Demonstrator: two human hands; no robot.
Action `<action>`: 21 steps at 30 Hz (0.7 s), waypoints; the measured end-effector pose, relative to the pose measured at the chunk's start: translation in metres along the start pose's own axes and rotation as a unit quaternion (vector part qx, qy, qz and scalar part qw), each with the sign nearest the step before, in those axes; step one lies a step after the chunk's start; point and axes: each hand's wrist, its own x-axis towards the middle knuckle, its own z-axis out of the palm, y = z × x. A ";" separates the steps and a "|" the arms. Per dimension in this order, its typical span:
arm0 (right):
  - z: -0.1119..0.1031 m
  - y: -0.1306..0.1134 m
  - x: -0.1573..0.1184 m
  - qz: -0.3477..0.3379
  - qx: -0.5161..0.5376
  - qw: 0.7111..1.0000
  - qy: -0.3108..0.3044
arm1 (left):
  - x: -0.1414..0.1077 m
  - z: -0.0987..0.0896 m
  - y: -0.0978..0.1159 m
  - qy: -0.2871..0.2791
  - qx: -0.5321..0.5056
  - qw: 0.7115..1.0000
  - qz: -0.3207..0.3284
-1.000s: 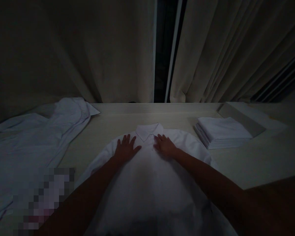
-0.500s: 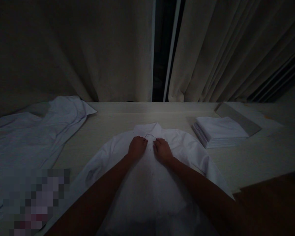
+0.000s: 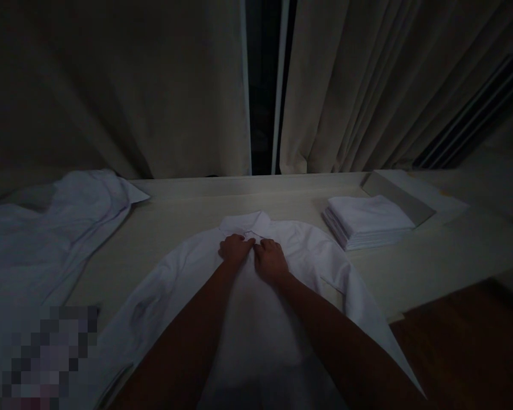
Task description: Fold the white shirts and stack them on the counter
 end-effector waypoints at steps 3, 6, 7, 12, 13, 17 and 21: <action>-0.002 0.000 -0.001 -0.010 -0.001 1.000 -0.005 | 0.002 0.002 -0.004 0.016 -0.008 1.000 0.009; -0.002 0.001 -0.002 -0.012 0.002 1.000 -0.004 | -0.002 0.004 -0.006 0.047 -0.005 0.998 0.036; -0.002 0.001 -0.002 -0.007 0.002 1.000 0.003 | -0.005 0.005 -0.006 0.060 -0.002 0.997 0.048; 0.000 0.001 -0.002 0.001 -0.002 1.000 0.021 | -0.016 0.009 -0.008 0.102 0.020 0.991 0.089; 0.000 0.001 -0.002 -0.002 -0.004 1.000 0.017 | -0.017 0.009 -0.008 0.104 0.025 0.990 0.092; 0.000 0.001 -0.002 -0.002 -0.014 1.000 0.011 | -0.019 0.009 -0.007 0.109 0.043 0.988 0.105; 0.000 0.000 -0.002 -0.008 -0.020 1.000 0.015 | -0.022 0.008 -0.004 0.106 0.052 0.987 0.111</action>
